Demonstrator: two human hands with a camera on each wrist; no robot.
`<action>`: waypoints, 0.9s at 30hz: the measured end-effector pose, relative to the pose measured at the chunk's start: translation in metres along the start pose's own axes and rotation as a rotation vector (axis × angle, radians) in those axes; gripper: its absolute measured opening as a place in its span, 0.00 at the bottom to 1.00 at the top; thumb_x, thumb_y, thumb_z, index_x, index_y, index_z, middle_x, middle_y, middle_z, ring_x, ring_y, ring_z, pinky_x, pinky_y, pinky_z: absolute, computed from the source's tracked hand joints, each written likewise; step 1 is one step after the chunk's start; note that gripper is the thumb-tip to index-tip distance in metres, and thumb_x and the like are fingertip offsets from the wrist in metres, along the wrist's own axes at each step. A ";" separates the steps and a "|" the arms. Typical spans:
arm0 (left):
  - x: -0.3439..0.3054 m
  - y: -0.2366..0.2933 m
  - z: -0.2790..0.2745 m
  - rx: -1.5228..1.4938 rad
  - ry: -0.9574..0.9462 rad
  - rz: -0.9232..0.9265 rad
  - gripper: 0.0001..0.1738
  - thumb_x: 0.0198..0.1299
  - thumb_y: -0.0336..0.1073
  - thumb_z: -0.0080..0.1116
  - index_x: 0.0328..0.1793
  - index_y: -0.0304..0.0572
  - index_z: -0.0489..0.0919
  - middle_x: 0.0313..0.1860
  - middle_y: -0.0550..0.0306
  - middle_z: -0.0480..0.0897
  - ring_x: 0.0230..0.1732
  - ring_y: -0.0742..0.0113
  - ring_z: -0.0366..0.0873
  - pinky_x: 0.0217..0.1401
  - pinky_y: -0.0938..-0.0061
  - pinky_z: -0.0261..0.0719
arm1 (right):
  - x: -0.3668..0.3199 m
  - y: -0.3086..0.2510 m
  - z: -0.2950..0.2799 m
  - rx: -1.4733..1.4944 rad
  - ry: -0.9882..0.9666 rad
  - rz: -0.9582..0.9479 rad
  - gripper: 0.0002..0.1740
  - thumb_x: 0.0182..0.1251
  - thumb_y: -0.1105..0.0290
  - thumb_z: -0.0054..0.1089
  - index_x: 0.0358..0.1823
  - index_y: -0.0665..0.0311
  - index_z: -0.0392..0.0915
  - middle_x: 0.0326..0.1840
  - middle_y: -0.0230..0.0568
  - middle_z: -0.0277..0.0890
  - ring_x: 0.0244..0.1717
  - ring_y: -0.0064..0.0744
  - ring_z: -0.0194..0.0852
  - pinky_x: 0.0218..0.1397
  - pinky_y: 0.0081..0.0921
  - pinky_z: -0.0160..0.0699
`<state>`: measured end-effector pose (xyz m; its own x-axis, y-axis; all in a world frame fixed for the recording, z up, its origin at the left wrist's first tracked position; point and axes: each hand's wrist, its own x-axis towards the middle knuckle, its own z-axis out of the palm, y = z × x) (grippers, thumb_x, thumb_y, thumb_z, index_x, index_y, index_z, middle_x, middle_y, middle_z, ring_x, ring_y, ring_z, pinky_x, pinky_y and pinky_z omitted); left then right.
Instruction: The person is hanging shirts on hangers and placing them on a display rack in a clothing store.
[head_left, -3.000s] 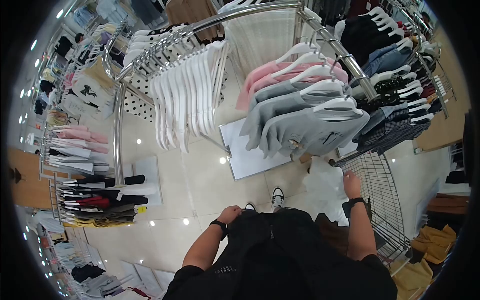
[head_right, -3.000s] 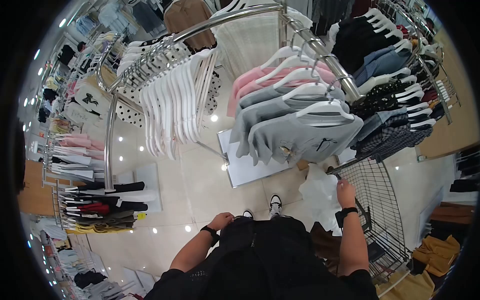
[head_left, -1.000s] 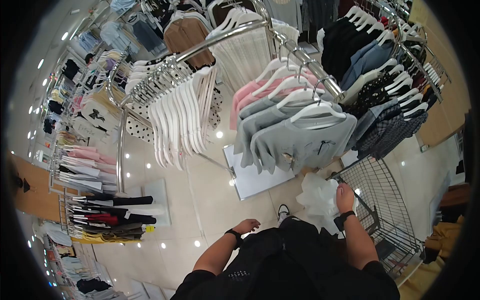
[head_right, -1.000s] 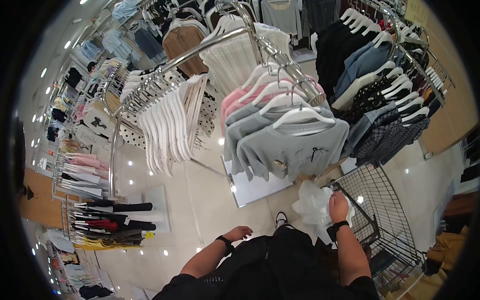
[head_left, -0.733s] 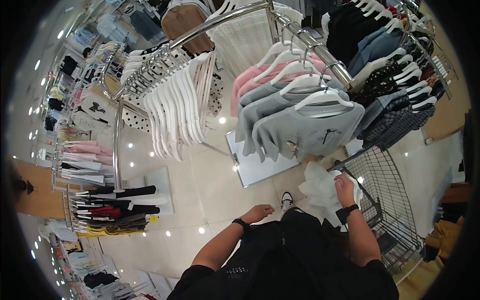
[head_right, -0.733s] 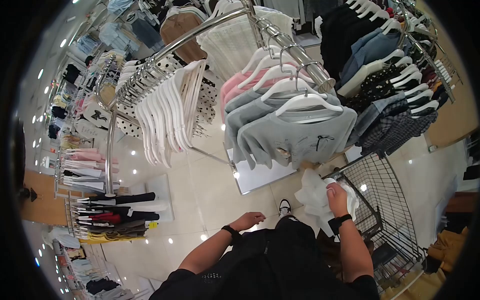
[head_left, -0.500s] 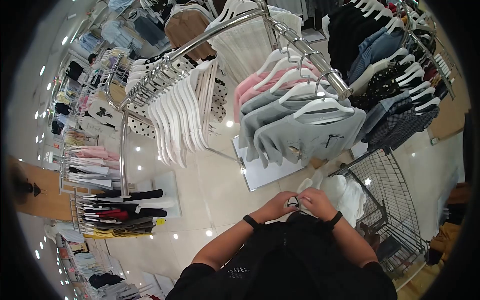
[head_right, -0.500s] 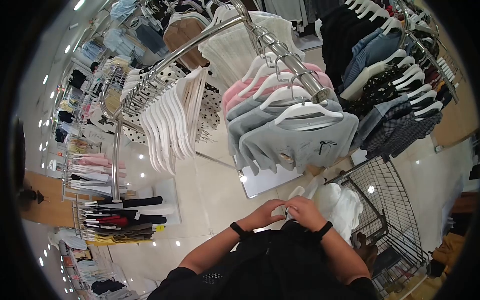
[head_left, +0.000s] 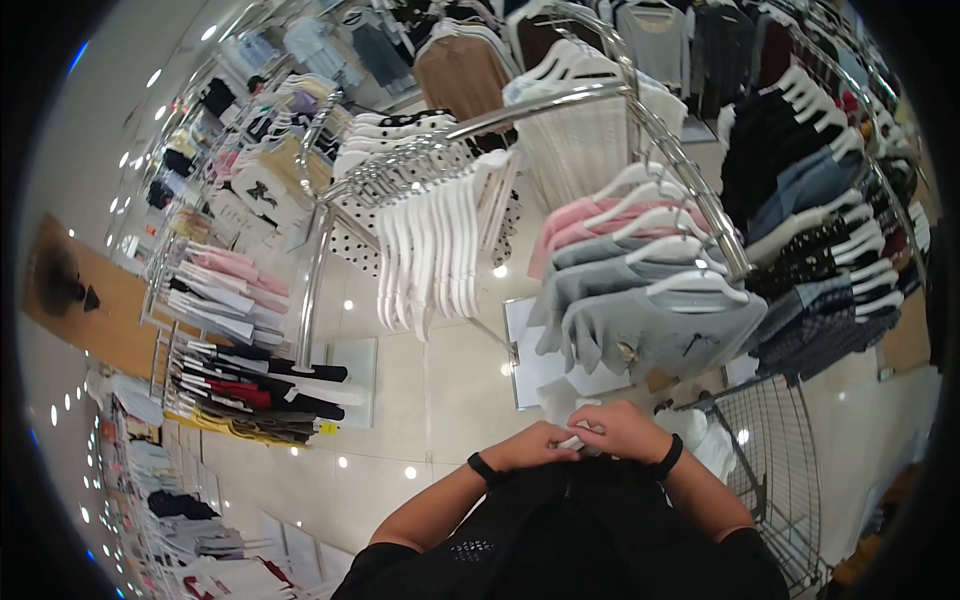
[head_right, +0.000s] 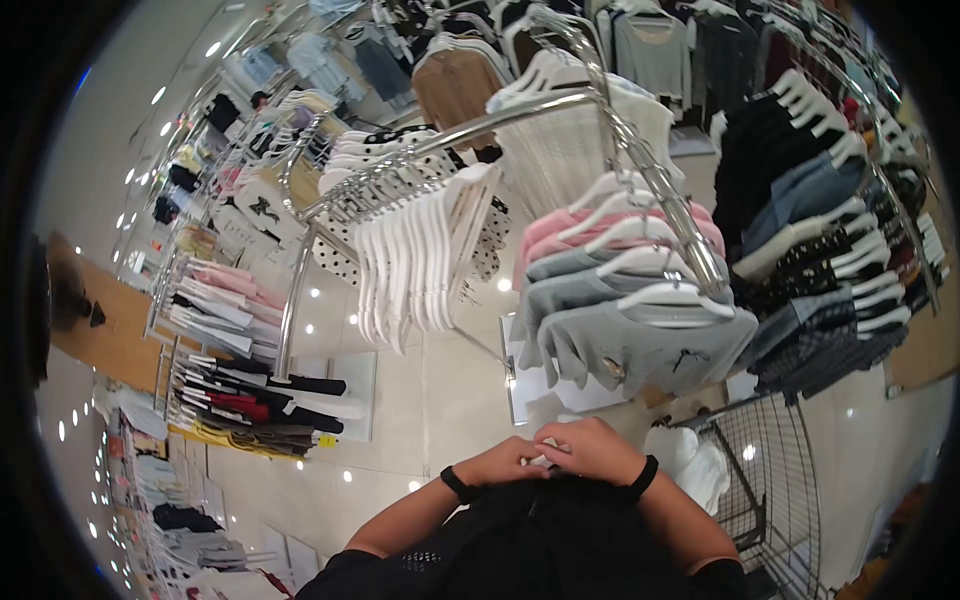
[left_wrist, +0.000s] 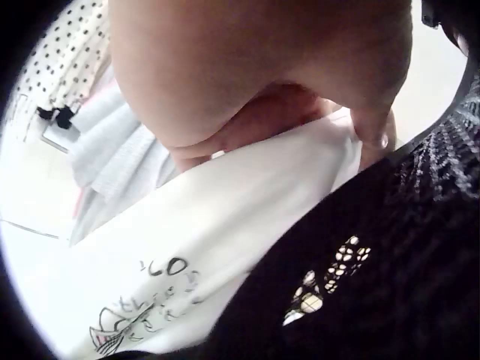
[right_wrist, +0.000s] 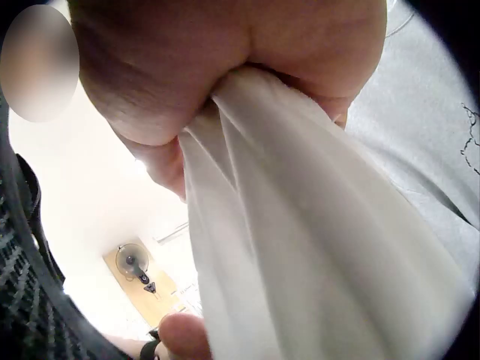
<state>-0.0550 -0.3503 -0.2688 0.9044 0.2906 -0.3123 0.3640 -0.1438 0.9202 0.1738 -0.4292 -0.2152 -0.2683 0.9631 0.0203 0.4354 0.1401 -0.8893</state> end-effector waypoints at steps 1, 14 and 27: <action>-0.009 -0.007 0.000 0.149 -0.080 -0.087 0.23 0.76 0.50 0.55 0.48 0.34 0.86 0.35 0.41 0.87 0.39 0.41 0.85 0.49 0.58 0.80 | -0.001 -0.001 0.000 0.001 0.000 0.001 0.10 0.70 0.63 0.66 0.49 0.56 0.85 0.29 0.45 0.83 0.30 0.46 0.84 0.36 0.35 0.81; -0.107 -0.071 -0.093 0.603 0.878 -0.427 0.13 0.62 0.45 0.68 0.38 0.44 0.82 0.39 0.50 0.84 0.37 0.46 0.84 0.36 0.55 0.81 | 0.141 -0.013 0.017 -0.052 0.297 0.079 0.11 0.71 0.64 0.65 0.42 0.66 0.84 0.25 0.51 0.80 0.25 0.42 0.83 0.32 0.31 0.76; -0.117 -0.072 -0.204 -0.011 0.700 -0.018 0.10 0.64 0.36 0.70 0.41 0.35 0.85 0.30 0.54 0.81 0.32 0.69 0.77 0.38 0.72 0.75 | 0.289 -0.013 0.004 0.317 0.412 0.239 0.15 0.73 0.62 0.64 0.43 0.70 0.82 0.27 0.28 0.77 0.30 0.17 0.69 0.37 0.19 0.65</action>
<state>-0.2328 -0.1812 -0.2507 0.5406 0.8346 -0.1055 0.3724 -0.1249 0.9196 0.0875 -0.1530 -0.1996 0.1909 0.9785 -0.0779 0.1466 -0.1068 -0.9834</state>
